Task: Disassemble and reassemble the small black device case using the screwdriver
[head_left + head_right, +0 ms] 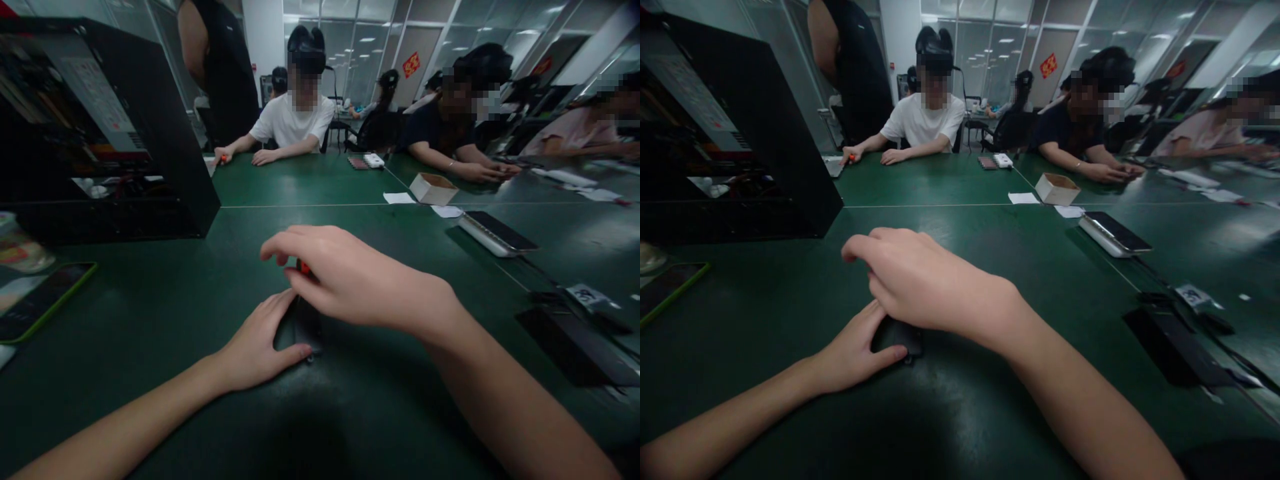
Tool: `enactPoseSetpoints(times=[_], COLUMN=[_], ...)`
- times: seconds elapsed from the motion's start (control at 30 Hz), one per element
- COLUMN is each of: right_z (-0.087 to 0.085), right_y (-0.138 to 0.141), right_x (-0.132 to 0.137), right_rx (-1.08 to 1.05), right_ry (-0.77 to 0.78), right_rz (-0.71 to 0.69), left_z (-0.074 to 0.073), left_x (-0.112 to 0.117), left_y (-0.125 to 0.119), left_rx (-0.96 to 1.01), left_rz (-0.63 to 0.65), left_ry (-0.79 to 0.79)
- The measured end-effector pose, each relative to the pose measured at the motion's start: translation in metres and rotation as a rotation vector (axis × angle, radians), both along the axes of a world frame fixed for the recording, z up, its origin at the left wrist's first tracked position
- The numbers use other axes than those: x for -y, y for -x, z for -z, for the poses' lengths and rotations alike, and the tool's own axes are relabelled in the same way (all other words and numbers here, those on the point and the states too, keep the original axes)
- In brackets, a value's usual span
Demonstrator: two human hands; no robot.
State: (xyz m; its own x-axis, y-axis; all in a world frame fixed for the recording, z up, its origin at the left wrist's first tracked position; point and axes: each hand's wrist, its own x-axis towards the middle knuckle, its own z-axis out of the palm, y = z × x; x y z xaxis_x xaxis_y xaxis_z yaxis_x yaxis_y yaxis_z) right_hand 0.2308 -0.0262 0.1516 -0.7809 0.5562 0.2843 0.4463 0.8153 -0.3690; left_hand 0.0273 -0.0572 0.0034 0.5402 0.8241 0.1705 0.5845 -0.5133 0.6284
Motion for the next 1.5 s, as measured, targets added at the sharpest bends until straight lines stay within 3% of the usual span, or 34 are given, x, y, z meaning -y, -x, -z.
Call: enactPoseSetpoints(times=[0.13,0.37,0.43,0.73,1.5], right_z=[-0.001,-0.003,-0.004,-0.019,-0.018], right_y=[-0.002,0.002,-0.001,-0.027,-0.026], right_x=[0.004,0.007,0.006,0.009,0.007], right_rx=[0.027,0.197,0.224,0.285,0.311], right_ry=[0.032,-0.161,-0.205,-0.120,-0.113], right_rz=[-0.101,0.248,0.292,0.189,0.181], left_z=[-0.002,0.003,0.005,0.003,0.002], left_x=[0.000,-0.001,-0.002,0.001,0.001], left_y=[0.000,0.002,0.003,0.007,0.006], left_rx=[0.012,-0.014,-0.033,-0.076,-0.085], left_rz=[-0.004,0.001,-0.005,0.017,0.011], left_ry=[0.012,0.014,0.015,0.004,0.017])
